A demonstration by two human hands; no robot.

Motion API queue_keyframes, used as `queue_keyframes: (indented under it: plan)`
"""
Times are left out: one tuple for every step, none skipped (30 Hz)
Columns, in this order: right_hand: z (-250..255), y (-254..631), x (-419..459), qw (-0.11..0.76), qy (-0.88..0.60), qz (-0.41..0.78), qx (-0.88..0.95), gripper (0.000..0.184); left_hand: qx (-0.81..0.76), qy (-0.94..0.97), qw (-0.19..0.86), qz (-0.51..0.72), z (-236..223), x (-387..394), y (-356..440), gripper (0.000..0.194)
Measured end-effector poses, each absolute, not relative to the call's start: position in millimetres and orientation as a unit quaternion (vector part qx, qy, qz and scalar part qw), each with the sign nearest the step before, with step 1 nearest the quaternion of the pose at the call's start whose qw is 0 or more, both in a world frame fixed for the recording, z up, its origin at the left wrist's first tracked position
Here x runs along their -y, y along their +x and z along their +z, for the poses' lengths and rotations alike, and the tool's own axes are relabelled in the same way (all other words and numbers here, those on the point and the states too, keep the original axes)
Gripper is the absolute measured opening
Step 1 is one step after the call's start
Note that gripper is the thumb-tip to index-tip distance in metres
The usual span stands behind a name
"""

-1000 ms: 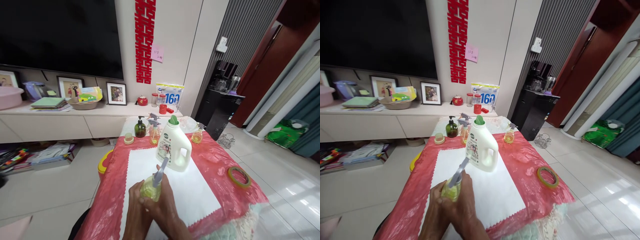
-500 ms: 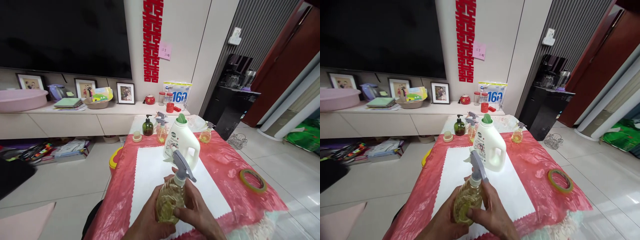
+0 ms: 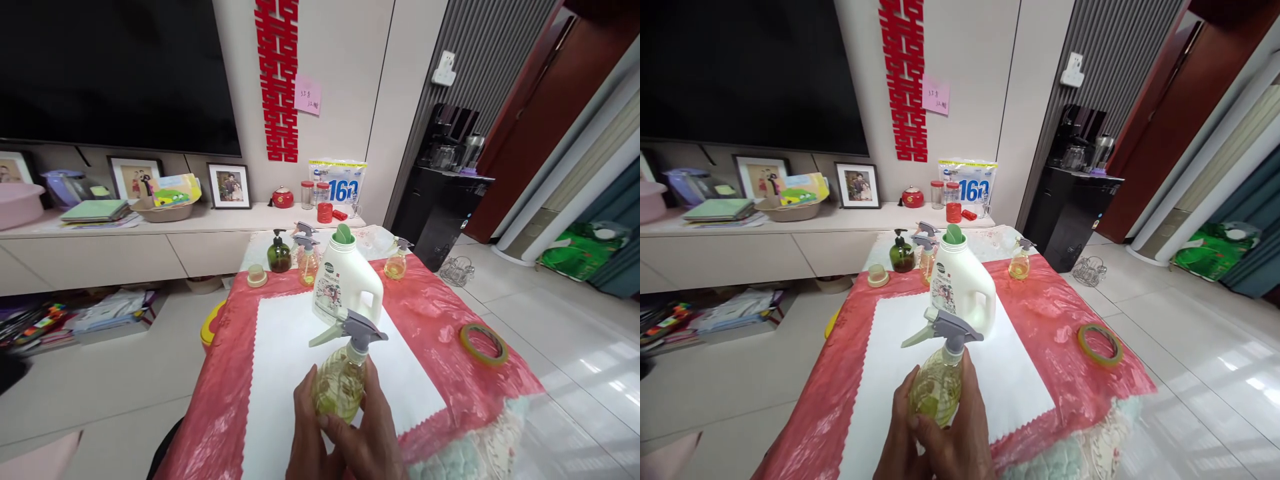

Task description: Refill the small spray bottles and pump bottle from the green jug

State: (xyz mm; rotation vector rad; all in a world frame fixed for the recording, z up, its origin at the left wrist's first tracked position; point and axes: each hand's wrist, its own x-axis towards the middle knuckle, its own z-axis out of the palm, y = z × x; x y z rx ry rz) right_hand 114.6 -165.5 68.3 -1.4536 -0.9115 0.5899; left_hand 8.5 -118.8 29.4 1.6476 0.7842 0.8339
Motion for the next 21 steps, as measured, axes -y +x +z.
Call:
queue_keyframes:
  plan:
    - [69, 117, 165, 0.615, -0.634, 0.252, 0.395, 0.084, -0.333, 0.694, 0.534, 0.351, 29, 120, 9, 0.077]
    - [69, 119, 165, 0.615, -0.638, 0.25, 0.39, 0.082, -0.334, 0.698, 0.53, 0.348, 29, 120, 11, 0.077]
    - [69, 120, 166, 0.615, -0.644, 0.248, 0.383, 0.08, -0.332, 0.7, 0.531, 0.343, 27, 120, 12, 0.078]
    - [68, 122, 166, 0.616, -0.648, 0.245, 0.375, 0.08, -0.328, 0.705, 0.532, 0.335, 25, 119, 13, 0.078]
    - [66, 125, 167, 0.62, -0.65, 0.239, 0.369, 0.08, -0.319, 0.712, 0.531, 0.33, 22, 117, 13, 0.078]
    - [65, 129, 169, 0.624, -0.651, 0.229, 0.366, 0.08, -0.309, 0.722, 0.525, 0.329, 19, 113, 12, 0.077]
    - [64, 135, 170, 0.628, -0.654, 0.214, 0.364, 0.08, -0.298, 0.735, 0.512, 0.331, 15, 107, 10, 0.075]
    - [64, 143, 173, 0.629, -0.659, 0.198, 0.361, 0.08, -0.286, 0.753, 0.489, 0.335, 11, 99, 6, 0.071]
    - [65, 153, 175, 0.627, -0.667, 0.185, 0.358, 0.081, -0.276, 0.777, 0.453, 0.34, 7, 88, 2, 0.066]
    - [67, 166, 177, 0.622, -0.678, 0.171, 0.353, 0.08, -0.279, 0.803, 0.408, 0.334, 3, 75, -4, 0.058]
    - [70, 180, 180, 0.616, -0.69, 0.164, 0.343, 0.081, -0.283, 0.83, 0.361, 0.318, -1, 60, -11, 0.052]
    - [75, 195, 181, 0.61, -0.695, 0.168, 0.341, 0.079, -0.279, 0.856, 0.317, 0.298, -6, 44, -17, 0.047]
    - [79, 212, 182, 0.611, -0.7, 0.154, 0.336, 0.076, -0.281, 0.87, 0.273, 0.299, -11, 27, -24, 0.043]
    - [84, 228, 183, 0.61, -0.706, 0.131, 0.336, 0.075, -0.291, 0.875, 0.228, 0.313, -17, 11, -30, 0.042]
    - [89, 245, 182, 0.61, -0.709, 0.12, 0.333, 0.076, -0.296, 0.88, 0.187, 0.322, -23, -4, -35, 0.042]
    - [92, 262, 180, 0.608, -0.714, 0.109, 0.328, 0.078, -0.304, 0.883, 0.151, 0.323, -28, -17, -38, 0.043]
    - [95, 279, 178, 0.607, -0.719, 0.097, 0.323, 0.079, -0.309, 0.887, 0.12, 0.323, -34, -27, -41, 0.045]
    - [96, 295, 175, 0.605, -0.725, 0.082, 0.317, 0.08, -0.315, 0.889, 0.092, 0.32, -39, -35, -43, 0.046]
    - [96, 311, 171, 0.603, -0.731, 0.068, 0.312, 0.084, -0.321, 0.89, 0.066, 0.317, -44, -40, -43, 0.046]
    - [96, 327, 167, 0.601, -0.736, 0.056, 0.308, 0.089, -0.325, 0.891, 0.042, 0.314, -47, -42, -43, 0.046]
    - [94, 342, 163, 0.599, -0.739, 0.047, 0.305, 0.091, -0.328, 0.891, 0.021, 0.313, -50, -43, -42, 0.046]
